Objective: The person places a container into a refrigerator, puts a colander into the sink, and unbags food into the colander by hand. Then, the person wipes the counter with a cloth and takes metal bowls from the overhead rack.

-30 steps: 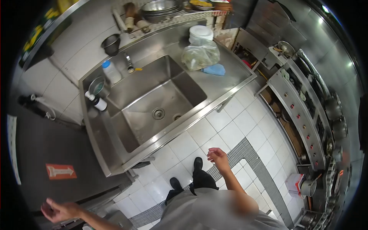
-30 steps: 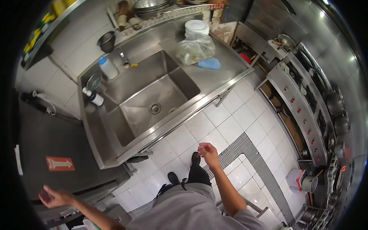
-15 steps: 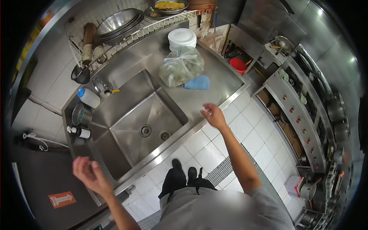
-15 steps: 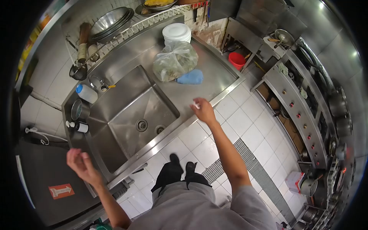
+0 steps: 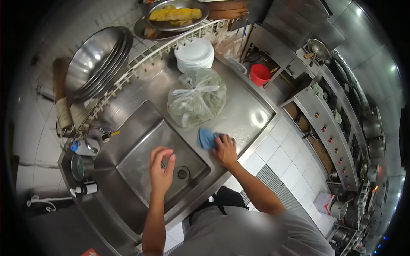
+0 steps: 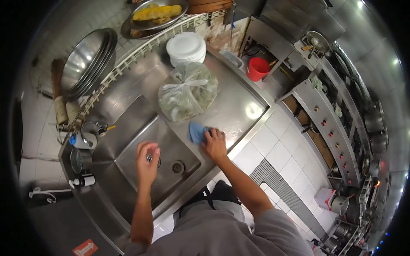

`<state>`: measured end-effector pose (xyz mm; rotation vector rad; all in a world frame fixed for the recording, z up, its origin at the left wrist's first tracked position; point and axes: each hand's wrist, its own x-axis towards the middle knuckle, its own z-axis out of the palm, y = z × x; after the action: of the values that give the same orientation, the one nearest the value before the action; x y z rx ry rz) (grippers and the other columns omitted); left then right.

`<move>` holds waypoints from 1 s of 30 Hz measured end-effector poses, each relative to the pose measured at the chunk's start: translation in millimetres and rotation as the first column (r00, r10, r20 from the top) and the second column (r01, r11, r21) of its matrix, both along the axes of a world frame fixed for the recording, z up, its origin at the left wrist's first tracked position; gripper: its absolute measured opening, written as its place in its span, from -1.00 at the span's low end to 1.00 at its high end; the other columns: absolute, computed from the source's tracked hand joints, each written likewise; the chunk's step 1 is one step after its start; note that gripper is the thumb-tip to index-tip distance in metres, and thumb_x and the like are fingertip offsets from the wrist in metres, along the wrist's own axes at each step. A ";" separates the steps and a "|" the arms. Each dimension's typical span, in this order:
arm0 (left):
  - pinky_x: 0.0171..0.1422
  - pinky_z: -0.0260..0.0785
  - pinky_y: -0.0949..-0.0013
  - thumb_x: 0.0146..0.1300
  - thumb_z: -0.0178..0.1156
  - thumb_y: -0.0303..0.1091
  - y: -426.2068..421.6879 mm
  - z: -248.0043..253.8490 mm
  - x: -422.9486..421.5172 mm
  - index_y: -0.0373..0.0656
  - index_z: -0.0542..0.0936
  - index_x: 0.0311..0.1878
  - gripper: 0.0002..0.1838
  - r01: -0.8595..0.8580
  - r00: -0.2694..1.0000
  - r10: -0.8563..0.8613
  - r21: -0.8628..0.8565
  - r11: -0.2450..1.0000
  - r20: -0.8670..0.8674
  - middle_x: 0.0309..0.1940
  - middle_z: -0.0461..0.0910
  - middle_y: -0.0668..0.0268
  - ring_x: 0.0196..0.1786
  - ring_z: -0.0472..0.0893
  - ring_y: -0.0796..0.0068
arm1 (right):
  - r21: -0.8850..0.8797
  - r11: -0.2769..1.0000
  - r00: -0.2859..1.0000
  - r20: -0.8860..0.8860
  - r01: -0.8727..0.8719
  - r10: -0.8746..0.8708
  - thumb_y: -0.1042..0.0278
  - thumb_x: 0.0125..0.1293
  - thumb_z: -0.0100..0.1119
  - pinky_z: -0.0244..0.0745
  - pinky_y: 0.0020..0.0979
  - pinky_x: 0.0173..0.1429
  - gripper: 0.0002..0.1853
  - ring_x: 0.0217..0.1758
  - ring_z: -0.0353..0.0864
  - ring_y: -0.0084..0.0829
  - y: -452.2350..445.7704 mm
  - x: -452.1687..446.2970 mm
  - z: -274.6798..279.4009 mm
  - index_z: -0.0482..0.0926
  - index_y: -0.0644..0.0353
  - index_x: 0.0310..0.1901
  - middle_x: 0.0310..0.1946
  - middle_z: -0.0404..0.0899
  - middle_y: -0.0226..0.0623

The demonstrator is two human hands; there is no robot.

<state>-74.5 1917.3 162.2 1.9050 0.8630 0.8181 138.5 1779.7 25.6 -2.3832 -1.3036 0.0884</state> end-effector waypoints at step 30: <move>0.25 0.31 0.15 -0.06 0.46 0.02 -2.2 -113.3 209.4 -0.35 -0.08 0.41 0.17 -0.519 0.850 0.482 -0.187 0.834 -0.211 0.17 0.36 -0.20 0.16 0.46 -0.09 | 0.192 0.981 0.801 -0.583 -0.029 0.138 0.09 -0.14 0.54 0.31 -0.26 0.28 -0.06 0.22 0.39 -0.13 169.0 251.3 -23.3 0.29 0.28 0.28 0.19 0.33 0.09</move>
<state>134.9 1915.1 48.9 1.5560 1.5342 0.8283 389.7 1948.6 2.3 -1.9086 -1.0486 0.6681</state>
